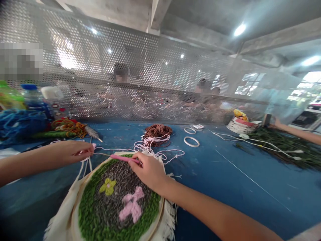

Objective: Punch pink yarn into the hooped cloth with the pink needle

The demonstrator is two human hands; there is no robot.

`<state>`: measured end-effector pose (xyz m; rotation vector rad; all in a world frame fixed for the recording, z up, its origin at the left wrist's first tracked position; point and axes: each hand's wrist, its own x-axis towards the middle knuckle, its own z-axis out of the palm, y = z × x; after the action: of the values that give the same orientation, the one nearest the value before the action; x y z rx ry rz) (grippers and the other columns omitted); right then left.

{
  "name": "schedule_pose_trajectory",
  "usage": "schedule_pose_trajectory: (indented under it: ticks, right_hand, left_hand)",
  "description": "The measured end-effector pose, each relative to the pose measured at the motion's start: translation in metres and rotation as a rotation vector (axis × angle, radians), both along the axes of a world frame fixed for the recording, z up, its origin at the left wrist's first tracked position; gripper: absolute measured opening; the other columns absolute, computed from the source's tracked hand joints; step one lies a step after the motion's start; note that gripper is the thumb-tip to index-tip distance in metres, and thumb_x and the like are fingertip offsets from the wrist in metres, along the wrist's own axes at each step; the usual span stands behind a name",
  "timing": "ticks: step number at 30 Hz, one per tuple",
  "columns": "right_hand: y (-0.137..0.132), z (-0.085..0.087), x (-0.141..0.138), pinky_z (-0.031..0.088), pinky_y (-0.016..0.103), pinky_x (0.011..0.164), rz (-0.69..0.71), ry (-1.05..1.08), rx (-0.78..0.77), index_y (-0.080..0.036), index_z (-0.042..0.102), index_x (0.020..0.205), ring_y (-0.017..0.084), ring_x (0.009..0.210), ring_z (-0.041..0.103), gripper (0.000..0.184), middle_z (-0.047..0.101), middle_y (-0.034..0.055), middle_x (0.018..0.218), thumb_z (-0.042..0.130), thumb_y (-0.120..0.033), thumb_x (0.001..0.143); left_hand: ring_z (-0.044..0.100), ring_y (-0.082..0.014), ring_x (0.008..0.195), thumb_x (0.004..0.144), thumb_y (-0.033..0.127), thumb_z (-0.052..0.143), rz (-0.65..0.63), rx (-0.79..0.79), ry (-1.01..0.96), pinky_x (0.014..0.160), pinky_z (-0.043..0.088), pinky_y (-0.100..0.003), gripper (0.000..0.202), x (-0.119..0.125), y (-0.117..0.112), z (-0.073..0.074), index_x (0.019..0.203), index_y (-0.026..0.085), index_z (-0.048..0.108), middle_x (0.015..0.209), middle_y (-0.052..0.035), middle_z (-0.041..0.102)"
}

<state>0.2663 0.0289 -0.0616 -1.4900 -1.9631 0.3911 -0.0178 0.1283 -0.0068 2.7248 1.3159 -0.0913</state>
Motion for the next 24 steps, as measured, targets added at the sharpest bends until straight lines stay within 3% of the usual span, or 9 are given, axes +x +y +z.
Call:
schedule_pose_trajectory:
  ticks: [7, 18, 21, 24]
  right_hand:
    - [0.000, 0.001, 0.002, 0.029, 0.024, 0.054, 0.002, 0.085, -0.006, -0.023, 0.062, 0.086, 0.011, 0.057, 0.046, 0.018, 0.056, -0.0032, 0.064, 0.051, -0.037, 0.089]
    - [0.002, -0.002, 0.007, 0.026, 0.023, 0.050, 0.048, 0.237, -0.043, -0.020, 0.058, 0.083, 0.010, 0.052, 0.038, 0.025, 0.047, -0.0047, 0.059, 0.047, -0.040, 0.092]
    - [0.001, -0.001, 0.006, 0.024, 0.023, 0.049, 0.047, 0.241, -0.037, -0.019, 0.058, 0.083, 0.010, 0.052, 0.037, 0.027, 0.045, -0.0049, 0.058, 0.046, -0.042, 0.092]
    - [0.001, -0.001, 0.007, 0.024, 0.024, 0.049, 0.040, 0.238, -0.022, -0.019, 0.058, 0.082, 0.010, 0.053, 0.037, 0.027, 0.044, -0.0046, 0.058, 0.047, -0.042, 0.091]
  left_hand:
    - [0.060, -0.0198, 0.071, 0.086, 0.029, 0.037, 0.045, 0.011, -0.015, 0.065, 0.038, -0.029, 0.025, 0.002, 0.005, -0.007, 0.093, 0.020, 0.059, 0.078, -0.0037, 0.066]
    - [0.060, -0.0171, 0.063, 0.083, 0.030, 0.037, 0.081, -0.203, -0.107, 0.058, 0.040, -0.024, 0.028, -0.005, 0.012, 0.003, 0.087, 0.017, 0.061, 0.065, -0.0006, 0.065]
    - [0.060, -0.0177, 0.069, 0.085, 0.036, 0.039, 0.096, -0.142, -0.140, 0.065, 0.041, -0.026, 0.030, -0.004, 0.012, 0.006, 0.095, 0.017, 0.061, 0.080, -0.0025, 0.068]
    - [0.059, -0.0196, 0.087, 0.087, 0.041, 0.042, 0.075, -0.031, -0.261, 0.076, 0.042, -0.029, 0.040, 0.001, 0.007, 0.009, 0.117, 0.017, 0.054, 0.106, -0.0070, 0.064]
